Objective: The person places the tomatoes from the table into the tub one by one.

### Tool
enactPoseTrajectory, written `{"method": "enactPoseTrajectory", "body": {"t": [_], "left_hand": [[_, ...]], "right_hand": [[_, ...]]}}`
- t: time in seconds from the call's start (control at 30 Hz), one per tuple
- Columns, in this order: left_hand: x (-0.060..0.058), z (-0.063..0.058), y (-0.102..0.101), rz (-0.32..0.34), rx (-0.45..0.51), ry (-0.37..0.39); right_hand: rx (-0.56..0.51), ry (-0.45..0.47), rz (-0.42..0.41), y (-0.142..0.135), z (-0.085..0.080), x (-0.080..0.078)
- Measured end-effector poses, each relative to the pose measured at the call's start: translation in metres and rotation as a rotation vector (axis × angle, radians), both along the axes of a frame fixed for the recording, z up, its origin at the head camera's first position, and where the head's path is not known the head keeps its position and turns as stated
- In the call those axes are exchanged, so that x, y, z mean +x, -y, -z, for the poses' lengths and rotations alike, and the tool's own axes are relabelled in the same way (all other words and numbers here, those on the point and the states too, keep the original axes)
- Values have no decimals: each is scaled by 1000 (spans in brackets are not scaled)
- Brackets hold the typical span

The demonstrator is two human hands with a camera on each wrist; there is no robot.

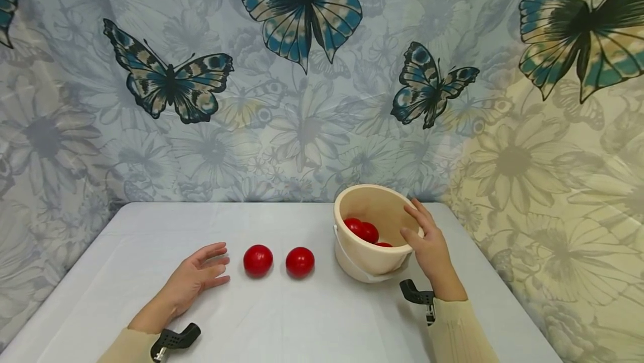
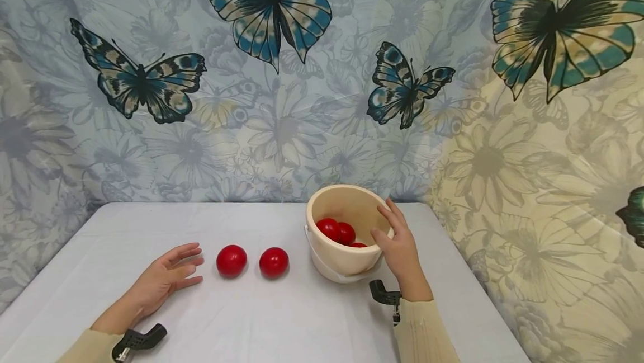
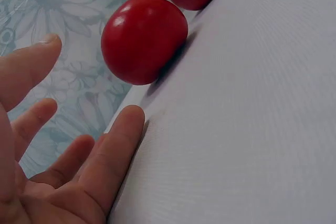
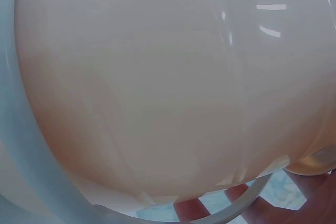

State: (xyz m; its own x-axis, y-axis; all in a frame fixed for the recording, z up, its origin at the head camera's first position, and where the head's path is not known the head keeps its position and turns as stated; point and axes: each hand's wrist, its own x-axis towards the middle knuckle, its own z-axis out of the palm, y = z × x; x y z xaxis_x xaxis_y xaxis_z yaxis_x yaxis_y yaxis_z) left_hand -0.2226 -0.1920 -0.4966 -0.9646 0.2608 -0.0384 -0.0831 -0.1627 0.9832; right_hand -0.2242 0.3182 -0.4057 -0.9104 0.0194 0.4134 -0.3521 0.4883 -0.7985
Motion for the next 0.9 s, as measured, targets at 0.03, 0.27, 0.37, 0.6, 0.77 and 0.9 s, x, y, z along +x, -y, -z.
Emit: {"method": "enactPoseTrajectory", "body": {"t": [0.03,0.27,0.37,0.6,0.77,0.9], "left_hand": [[0,0,0,2,-7,-5],[3,-2,-5,3,-75,-34],[4,-3,-6,7,-118,-48],[1,-2,-11,41,-171,-75],[-3,0,-19,66,-167,-93],[-6,2,-25,78,-151,-99]], "right_hand": [[-2,0,-1,0,0,0],[-5,5,-1,-1,-1,0],[-6,1,-2,-1,-1,1],[-2,0,2,-1,-1,0],[6,-3,7,0,-2,0],[4,-9,0,-1,-1,0]]}}
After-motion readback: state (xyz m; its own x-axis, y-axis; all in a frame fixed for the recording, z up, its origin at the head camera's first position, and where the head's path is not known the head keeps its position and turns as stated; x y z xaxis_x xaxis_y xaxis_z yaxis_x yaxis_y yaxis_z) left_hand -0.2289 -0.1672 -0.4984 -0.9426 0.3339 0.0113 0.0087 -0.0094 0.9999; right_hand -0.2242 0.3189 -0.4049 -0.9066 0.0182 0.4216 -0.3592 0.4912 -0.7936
